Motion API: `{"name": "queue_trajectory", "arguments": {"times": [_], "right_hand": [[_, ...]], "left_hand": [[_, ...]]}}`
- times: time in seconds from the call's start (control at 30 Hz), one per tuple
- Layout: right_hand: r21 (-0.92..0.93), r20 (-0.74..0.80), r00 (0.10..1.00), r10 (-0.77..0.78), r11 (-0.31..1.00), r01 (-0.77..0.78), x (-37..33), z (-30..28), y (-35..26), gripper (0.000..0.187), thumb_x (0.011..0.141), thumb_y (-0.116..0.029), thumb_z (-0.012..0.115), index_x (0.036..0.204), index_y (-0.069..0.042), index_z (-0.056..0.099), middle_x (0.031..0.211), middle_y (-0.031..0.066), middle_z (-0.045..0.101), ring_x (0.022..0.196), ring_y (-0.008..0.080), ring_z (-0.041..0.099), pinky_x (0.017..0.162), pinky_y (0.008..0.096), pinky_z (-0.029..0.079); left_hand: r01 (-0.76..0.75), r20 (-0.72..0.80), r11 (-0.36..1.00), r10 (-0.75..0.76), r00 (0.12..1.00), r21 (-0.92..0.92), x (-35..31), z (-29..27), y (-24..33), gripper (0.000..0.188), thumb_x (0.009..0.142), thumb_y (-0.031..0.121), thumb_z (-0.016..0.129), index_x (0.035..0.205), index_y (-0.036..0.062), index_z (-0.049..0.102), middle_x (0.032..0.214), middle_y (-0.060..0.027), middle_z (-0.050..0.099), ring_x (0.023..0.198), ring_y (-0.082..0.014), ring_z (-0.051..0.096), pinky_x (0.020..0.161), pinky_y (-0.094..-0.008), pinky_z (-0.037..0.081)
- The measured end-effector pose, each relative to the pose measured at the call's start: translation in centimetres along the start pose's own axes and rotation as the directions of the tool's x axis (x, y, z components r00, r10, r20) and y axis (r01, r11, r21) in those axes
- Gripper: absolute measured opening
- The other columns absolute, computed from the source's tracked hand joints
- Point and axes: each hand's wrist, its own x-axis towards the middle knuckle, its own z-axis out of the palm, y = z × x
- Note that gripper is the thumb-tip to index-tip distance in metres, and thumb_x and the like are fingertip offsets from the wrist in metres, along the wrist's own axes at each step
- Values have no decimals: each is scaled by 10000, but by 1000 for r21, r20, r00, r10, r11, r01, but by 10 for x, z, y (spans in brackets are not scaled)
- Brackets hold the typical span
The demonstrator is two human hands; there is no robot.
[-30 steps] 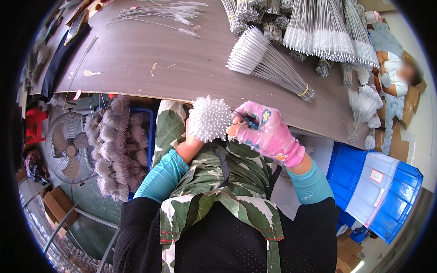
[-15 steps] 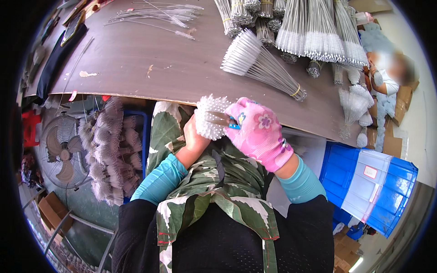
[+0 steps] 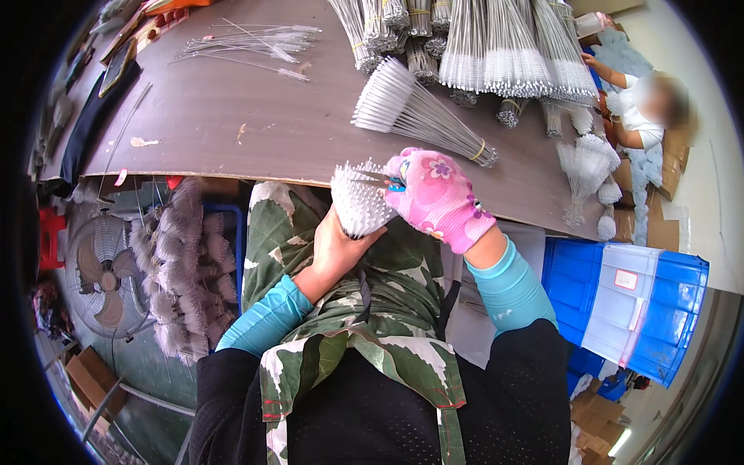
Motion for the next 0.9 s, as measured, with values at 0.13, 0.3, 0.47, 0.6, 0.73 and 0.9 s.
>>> {"name": "queue_trajectory", "arguments": {"times": [0.13, 0.3, 0.47, 0.6, 0.73, 0.9], "right_hand": [[38, 57, 998, 17, 999, -19, -10, 13, 8, 273, 750, -182, 661, 958, -18, 594, 928, 171, 583, 867, 349, 581, 748, 412, 471], [143, 47, 998, 47, 988, -54, -13, 20, 15, 225, 830, -184, 603, 968, -8, 578, 936, 170, 581, 846, 355, 579, 740, 400, 471], [266, 68, 997, 36, 962, -53, -9, 16, 25, 223, 806, -175, 636, 941, 1, 607, 877, 164, 595, 818, 340, 590, 735, 385, 475], [133, 136, 990, -30, 991, 11, -2, 4, 21, 252, 751, -165, 688, 925, 5, 622, 857, 155, 603, 810, 326, 600, 718, 364, 484], [92, -59, 980, -189, 977, 194, 2, 12, 22, 253, 723, -142, 702, 920, -2, 625, 860, 145, 593, 806, 319, 596, 707, 354, 483], [275, -180, 974, -138, 944, 184, 4, 16, 15, 198, 735, -61, 665, 916, -17, 599, 842, 130, 552, 782, 304, 574, 711, 343, 467]], "left_hand": [[26, 73, 999, -27, 997, 21, 1, -2, -4, 570, 627, 375, 791, 974, 18, 514, 891, -178, 628, 865, -347, 614, 736, -406, 487], [35, 68, 999, -37, 997, 40, 1, 1, -4, 571, 620, 381, 796, 958, 18, 512, 880, -183, 628, 860, -353, 614, 728, -405, 487], [33, 57, 999, -34, 998, 27, 2, 3, -6, 573, 619, 386, 796, 951, 15, 512, 877, -188, 626, 863, -357, 611, 732, -407, 486], [37, 74, 999, -38, 997, 18, 2, 4, -8, 579, 624, 378, 796, 970, 12, 510, 895, -192, 628, 876, -358, 610, 739, -407, 486], [20, 32, 1000, -20, 999, -3, 4, 2, -5, 593, 629, 373, 795, 998, 9, 507, 905, -195, 628, 880, -359, 610, 741, -410, 485], [11, 53, 998, -8, 999, -55, 1, -8, 8, 637, 643, 390, 794, 1045, 1, 490, 924, -199, 628, 888, -364, 609, 752, -410, 484]]}}
